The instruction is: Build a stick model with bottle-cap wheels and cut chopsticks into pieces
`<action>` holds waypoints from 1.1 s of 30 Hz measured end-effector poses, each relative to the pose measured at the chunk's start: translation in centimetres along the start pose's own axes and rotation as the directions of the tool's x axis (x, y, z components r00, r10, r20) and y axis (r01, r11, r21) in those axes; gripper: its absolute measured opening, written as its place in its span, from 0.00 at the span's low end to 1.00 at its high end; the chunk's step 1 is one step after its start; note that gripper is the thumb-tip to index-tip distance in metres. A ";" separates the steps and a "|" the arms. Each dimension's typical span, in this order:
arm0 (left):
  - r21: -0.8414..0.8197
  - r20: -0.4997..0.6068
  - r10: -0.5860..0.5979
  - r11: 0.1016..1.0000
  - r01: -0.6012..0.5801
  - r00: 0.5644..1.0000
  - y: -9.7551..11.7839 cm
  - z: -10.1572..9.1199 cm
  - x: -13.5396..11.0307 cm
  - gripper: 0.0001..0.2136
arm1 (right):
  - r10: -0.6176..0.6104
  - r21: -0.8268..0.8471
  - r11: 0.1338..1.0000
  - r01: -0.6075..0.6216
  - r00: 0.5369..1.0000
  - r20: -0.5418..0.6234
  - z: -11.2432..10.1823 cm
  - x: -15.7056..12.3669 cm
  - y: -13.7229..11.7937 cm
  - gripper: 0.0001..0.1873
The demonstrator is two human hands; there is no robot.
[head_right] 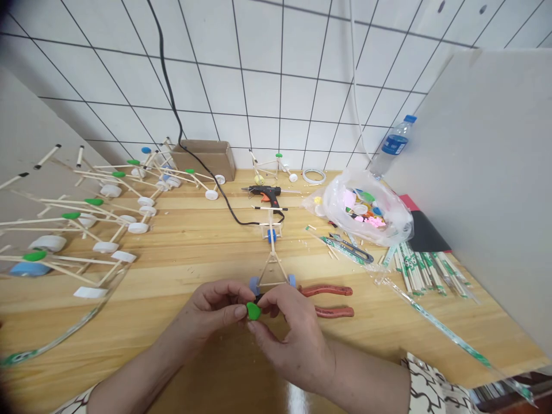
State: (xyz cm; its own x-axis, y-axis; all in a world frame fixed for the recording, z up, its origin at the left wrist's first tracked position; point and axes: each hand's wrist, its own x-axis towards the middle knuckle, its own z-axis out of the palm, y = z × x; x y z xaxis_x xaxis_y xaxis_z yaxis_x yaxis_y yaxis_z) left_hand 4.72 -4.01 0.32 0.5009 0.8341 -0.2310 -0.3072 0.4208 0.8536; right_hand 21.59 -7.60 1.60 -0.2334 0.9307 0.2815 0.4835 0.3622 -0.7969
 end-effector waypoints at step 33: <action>-0.050 0.036 0.035 0.998 -0.034 0.999 0.0 0.4 0.0 0.05 | -0.088 0.005 0.996 0.088 0.995 -0.047 0.3 0.1 0.3 0.10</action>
State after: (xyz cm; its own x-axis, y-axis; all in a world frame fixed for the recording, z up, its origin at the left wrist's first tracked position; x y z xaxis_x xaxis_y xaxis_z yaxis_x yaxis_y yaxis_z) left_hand 5.04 -4.17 0.51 0.5184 0.8352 -0.1836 -0.3636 0.4097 0.8366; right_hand 21.46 -7.46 1.25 -0.2354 0.8966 0.3751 0.4566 0.4427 -0.7717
